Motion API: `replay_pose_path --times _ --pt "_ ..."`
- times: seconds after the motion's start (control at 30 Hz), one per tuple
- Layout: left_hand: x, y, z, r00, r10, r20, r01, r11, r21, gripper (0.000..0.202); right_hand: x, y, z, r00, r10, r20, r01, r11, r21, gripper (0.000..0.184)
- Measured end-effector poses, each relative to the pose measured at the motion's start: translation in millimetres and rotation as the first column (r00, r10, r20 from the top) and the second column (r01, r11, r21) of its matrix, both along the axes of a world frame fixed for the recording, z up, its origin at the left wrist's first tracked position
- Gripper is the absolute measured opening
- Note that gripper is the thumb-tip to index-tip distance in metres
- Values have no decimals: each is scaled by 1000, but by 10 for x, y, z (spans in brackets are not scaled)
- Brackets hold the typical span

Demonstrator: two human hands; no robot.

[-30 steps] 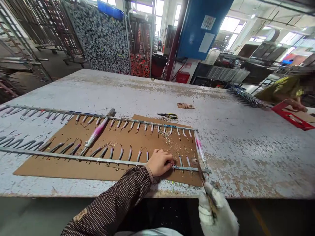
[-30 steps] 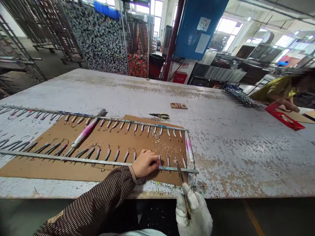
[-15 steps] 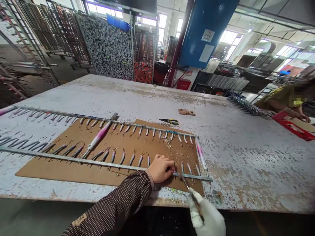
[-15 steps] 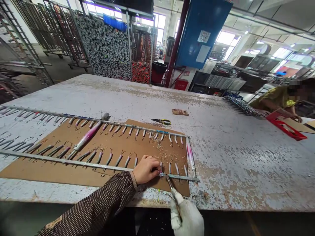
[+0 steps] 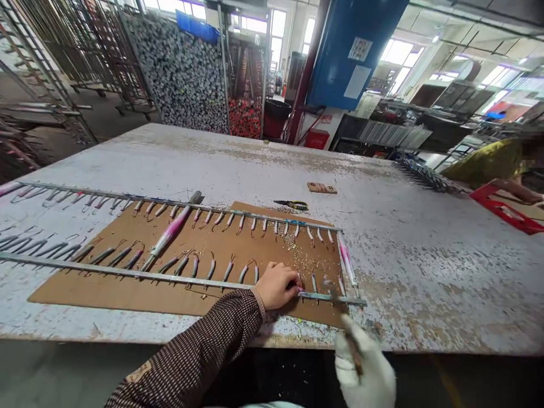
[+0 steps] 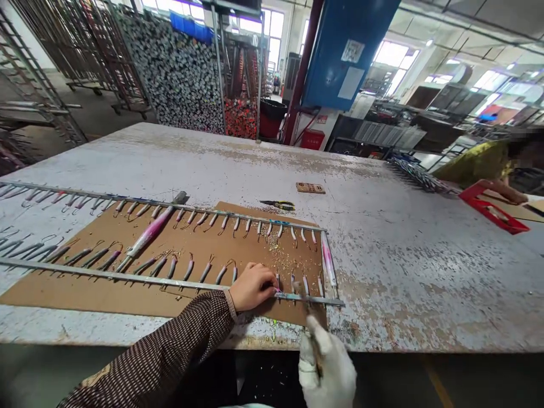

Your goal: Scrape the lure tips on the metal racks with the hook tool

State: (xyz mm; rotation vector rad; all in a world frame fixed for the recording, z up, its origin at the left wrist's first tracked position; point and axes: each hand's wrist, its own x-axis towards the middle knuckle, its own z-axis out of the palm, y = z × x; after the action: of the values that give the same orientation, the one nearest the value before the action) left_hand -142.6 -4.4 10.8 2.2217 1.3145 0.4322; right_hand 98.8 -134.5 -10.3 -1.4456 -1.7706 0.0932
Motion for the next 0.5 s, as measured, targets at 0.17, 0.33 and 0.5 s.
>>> replay_pose_path --times 0.17,0.33,0.5 --pt "-1 2 -12 1000 -21 17 21 1000 0 5 -3 22 62 994 2 106 -7 999 46 35" --pt "-3 3 -18 1000 -7 15 6 1000 6 6 -53 42 49 993 49 111 -56 997 59 36" --pt "-14 6 -26 999 -40 22 40 999 5 4 -31 12 83 999 -10 53 6 997 72 35"
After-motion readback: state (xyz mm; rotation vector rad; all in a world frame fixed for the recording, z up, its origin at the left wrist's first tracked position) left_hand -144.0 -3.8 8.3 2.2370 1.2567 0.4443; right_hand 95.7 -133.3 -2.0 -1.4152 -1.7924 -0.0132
